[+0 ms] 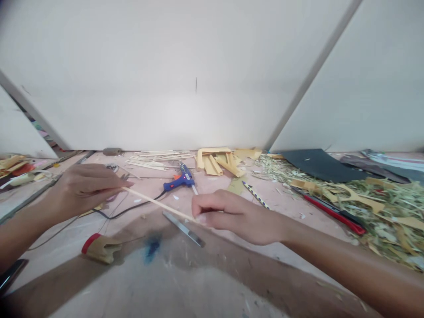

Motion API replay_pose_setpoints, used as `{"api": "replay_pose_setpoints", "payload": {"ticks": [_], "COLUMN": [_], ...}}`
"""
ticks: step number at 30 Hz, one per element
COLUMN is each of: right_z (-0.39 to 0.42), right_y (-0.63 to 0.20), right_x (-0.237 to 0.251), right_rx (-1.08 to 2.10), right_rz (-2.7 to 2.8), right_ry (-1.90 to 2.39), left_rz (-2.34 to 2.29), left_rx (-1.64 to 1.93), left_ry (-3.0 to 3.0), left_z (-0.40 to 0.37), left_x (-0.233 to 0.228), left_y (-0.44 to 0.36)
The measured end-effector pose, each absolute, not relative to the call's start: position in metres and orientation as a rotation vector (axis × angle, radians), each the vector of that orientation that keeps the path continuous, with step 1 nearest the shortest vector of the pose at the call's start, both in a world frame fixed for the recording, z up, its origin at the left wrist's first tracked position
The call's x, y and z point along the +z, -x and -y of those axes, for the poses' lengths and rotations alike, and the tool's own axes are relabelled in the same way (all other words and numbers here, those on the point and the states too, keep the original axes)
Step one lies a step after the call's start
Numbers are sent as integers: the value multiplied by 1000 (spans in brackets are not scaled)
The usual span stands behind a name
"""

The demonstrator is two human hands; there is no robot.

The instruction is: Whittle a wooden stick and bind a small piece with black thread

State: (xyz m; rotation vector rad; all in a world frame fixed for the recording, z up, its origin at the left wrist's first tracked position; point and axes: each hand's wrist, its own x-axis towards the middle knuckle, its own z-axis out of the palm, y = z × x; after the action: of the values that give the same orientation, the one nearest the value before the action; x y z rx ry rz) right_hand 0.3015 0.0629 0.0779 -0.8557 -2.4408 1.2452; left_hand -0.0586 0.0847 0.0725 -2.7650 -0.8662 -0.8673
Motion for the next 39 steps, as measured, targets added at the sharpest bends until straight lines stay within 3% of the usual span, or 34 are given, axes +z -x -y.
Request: {"api": "replay_pose_setpoints", "payload": {"ticks": [4, 10, 24, 27, 33, 36, 39], "right_z": [-59, -50, -37, -34, -26, -27, -31], "right_y": [-305, -301, -297, -297, -296, -292, -288], "right_x": [73, 67, 44, 53, 61, 49, 37], "right_rx": [1606, 1865, 1961, 1694, 569, 325, 315], "right_rz": [2235, 1942, 1552, 1797, 2588, 2724, 2810], "right_ry": [895, 850, 858, 973, 999, 951, 953], "left_rz": [797, 784, 770, 822, 1103, 1169, 1096], "left_rx": [-935, -941, -1082, -1026, -331, -190, -172], "left_ry": [2789, 2799, 2781, 2810, 2854, 2763, 2813], "left_z": [-87, -90, -92, -90, -72, -58, -48], "left_x": [66, 62, 42, 46, 56, 55, 53], "left_y": [55, 50, 44, 41, 22, 8, -3]}}
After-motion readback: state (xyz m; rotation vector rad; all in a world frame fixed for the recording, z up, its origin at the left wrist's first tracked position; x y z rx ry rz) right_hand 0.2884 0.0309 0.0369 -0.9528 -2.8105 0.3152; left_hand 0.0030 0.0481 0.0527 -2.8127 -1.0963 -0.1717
